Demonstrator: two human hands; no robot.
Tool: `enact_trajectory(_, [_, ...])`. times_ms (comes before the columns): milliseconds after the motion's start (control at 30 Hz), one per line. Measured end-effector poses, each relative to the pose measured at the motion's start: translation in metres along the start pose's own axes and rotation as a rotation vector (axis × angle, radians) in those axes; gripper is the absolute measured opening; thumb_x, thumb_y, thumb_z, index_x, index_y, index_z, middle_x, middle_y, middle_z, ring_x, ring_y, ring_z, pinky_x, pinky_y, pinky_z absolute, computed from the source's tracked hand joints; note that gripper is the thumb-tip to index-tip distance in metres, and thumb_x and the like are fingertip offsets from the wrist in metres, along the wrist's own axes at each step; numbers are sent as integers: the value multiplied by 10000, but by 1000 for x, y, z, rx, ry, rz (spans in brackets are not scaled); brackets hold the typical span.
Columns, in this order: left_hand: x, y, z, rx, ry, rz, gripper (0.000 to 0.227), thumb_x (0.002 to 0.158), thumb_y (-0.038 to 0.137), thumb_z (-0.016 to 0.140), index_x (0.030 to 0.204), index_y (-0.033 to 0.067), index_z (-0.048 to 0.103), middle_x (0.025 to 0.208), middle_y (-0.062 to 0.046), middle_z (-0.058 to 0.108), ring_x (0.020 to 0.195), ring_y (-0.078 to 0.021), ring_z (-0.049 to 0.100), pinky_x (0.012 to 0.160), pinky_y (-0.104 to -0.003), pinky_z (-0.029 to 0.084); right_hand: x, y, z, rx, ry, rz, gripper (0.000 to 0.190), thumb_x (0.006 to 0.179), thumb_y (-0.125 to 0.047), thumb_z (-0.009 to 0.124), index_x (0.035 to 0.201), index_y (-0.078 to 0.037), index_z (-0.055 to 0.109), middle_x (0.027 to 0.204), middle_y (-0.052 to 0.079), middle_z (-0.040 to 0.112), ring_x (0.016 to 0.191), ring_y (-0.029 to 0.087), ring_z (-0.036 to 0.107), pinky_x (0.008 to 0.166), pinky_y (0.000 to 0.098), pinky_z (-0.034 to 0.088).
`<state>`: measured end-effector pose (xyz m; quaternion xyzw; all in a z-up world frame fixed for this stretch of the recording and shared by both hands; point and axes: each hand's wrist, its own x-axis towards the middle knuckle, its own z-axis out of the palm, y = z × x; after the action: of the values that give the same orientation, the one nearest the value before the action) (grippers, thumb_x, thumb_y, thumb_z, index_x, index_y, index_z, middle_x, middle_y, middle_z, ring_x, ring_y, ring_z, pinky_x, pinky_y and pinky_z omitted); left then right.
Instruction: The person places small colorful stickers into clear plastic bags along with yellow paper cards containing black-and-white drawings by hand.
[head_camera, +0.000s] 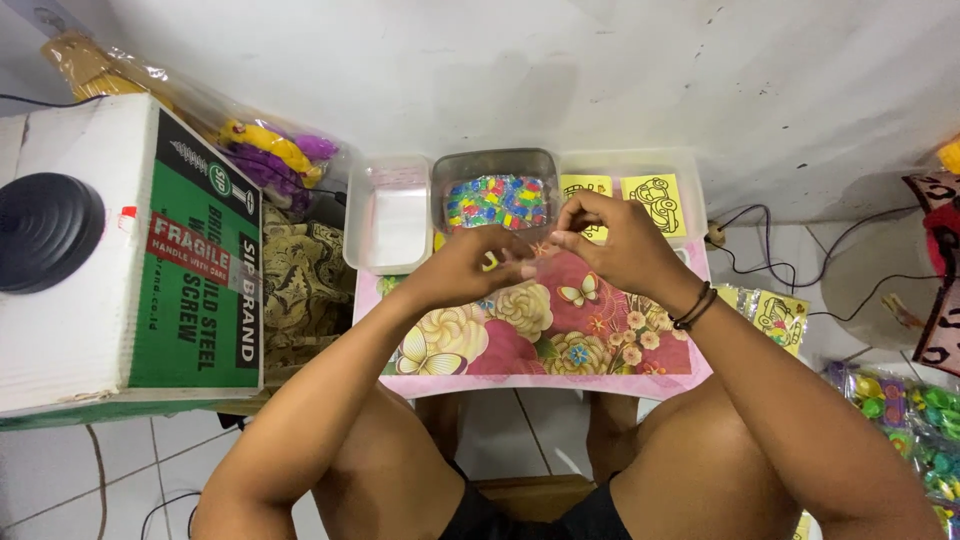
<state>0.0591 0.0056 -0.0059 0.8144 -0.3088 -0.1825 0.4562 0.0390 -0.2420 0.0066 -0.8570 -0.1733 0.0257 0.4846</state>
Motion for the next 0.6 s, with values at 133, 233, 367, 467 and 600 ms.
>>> enact_trajectory(133, [0, 7, -2, -27, -41, -20, 356, 989, 187, 608, 1284, -4, 665, 1159, -265, 723, 1064, -479, 693, 939, -569, 547, -1, -4, 0, 40, -43, 17, 54, 968, -102, 669, 1009, -78, 645, 897, 139, 777, 967, 298, 758, 932, 469, 525])
enact_trajectory(233, [0, -4, 0, -17, -51, -27, 336, 1024, 181, 572, 1302, 15, 662, 1125, -243, 743, 1037, -463, 712, 920, -536, 554, -2, -7, -3, 26, -122, 53, 126, 959, -122, 654, 1068, -60, 657, 917, 172, 792, 1013, 350, 756, 959, 520, 514])
enact_trajectory(367, [0, 2, -6, 2, -99, -25, 282, 1022, 161, 579, 1251, 25, 673, 1001, -229, 772, 904, -345, 776, 863, -460, 576, 0, 2, -4, 120, -238, 99, 235, 905, -137, 713, 1122, -53, 748, 1028, 191, 799, 1034, 301, 742, 990, 480, 518])
enact_trajectory(467, [0, 4, -9, 9, -112, -28, 263, 1015, 148, 589, 1227, 23, 682, 984, -221, 778, 862, -321, 786, 838, -440, 580, 1, -1, -4, 192, -293, 120, 283, 905, -120, 706, 1164, -10, 741, 1096, 233, 780, 1088, 347, 721, 1019, 502, 500])
enact_trajectory(600, [-1, 7, -11, 66, -83, -7, 263, 1004, 127, 598, 1231, 40, 698, 961, -221, 777, 819, -321, 785, 817, -432, 584, 3, -10, -9, 140, -347, 123, 278, 923, -139, 704, 1144, 23, 748, 1121, 304, 751, 1122, 455, 695, 1060, 572, 457])
